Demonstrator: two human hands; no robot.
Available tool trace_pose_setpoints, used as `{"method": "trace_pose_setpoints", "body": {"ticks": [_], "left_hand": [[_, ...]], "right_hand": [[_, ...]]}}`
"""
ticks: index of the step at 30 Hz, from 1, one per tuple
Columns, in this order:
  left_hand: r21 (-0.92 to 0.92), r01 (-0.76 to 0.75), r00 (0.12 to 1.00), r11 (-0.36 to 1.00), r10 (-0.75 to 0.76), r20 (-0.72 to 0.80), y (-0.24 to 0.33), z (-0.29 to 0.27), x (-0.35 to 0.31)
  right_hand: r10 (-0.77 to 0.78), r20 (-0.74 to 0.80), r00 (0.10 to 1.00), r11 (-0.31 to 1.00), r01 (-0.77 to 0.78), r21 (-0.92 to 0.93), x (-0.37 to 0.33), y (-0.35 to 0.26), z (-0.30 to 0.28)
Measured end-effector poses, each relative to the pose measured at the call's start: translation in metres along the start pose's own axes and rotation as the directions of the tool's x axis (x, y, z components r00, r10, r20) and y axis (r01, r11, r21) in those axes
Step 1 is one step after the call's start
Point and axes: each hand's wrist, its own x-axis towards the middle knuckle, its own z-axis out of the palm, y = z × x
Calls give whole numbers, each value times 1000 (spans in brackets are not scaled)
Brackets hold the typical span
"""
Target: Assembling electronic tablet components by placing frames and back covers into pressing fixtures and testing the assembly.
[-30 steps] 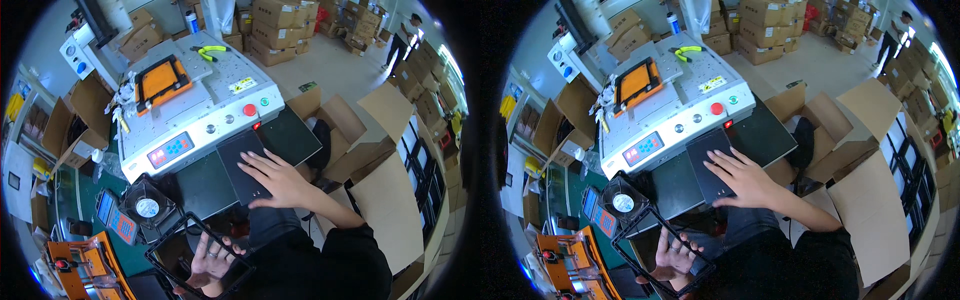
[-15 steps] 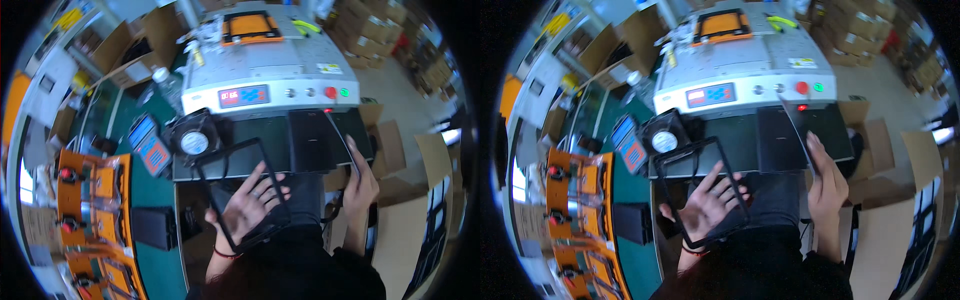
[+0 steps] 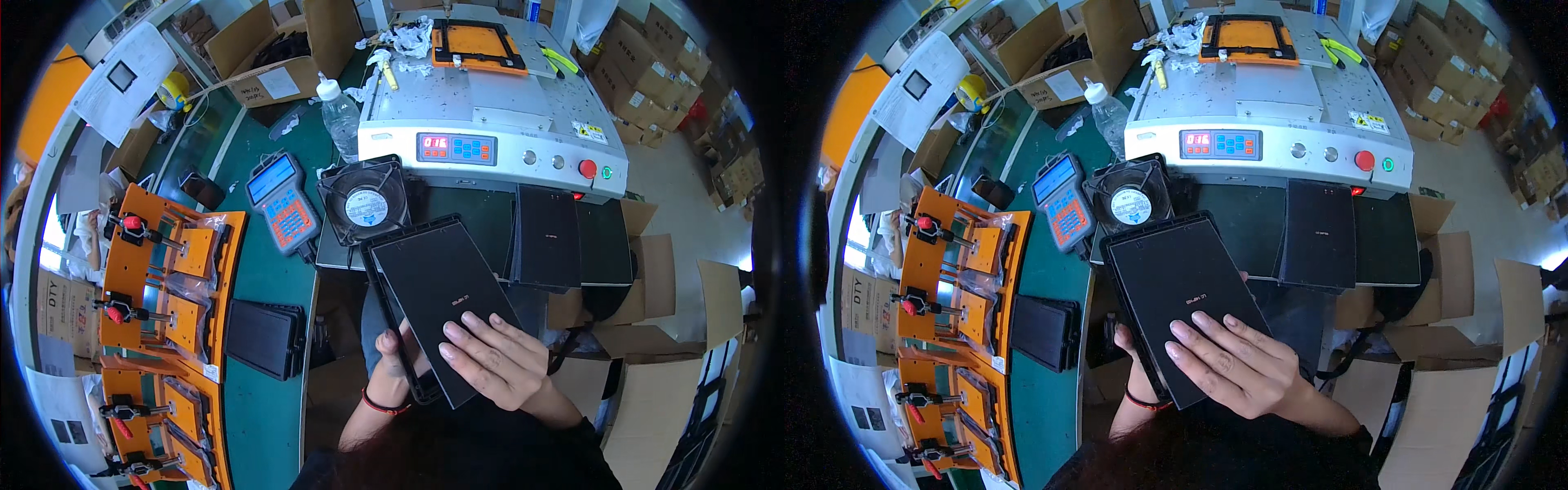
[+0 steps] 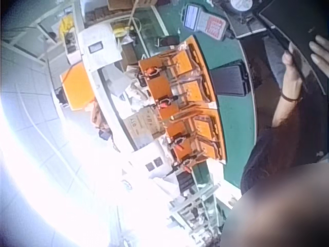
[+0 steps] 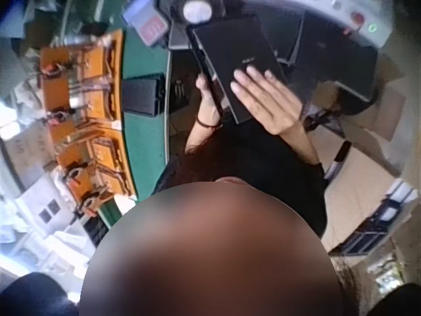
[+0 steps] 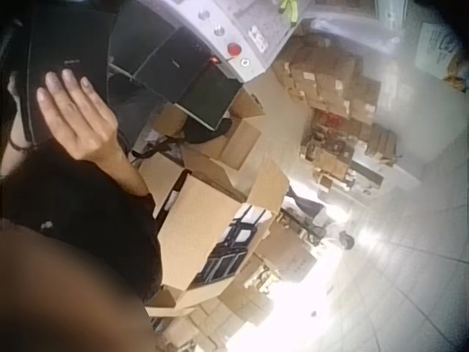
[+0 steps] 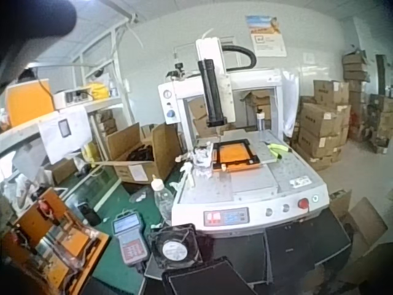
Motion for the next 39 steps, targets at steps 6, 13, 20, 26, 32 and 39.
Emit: {"method": "trace_pose_setpoints", "body": {"ticks": [6, 13, 20, 26, 32, 39], "left_hand": [[15, 26, 998, 1000, -27, 55, 5, 14, 8], [-278, 23, 998, 960, -4, 68, 5, 38, 18], [-753, 4, 986, 658, 124, 113, 1, 24, 22], [586, 90, 986, 805, 11, -167, 40, 7, 2], [687, 16, 930, 727, 241, -278, 39, 24, -12], [709, -148, 700, 689, 580, -418, 15, 15, -41]], "right_hand": [[54, 7, 999, 998, -54, 33, -2, -1, 2], [-6, 239, 971, 987, -33, 158, 13, 6, -10], [568, -4, 823, 636, -436, 636, -30, -2, -2], [695, 545, 470, -323, -473, 820, -49, -12, 18], [698, 528, 484, -241, -535, 809, -39, 6, 49], [476, 578, 662, -38, -642, 766, -12, 20, 62]]}}
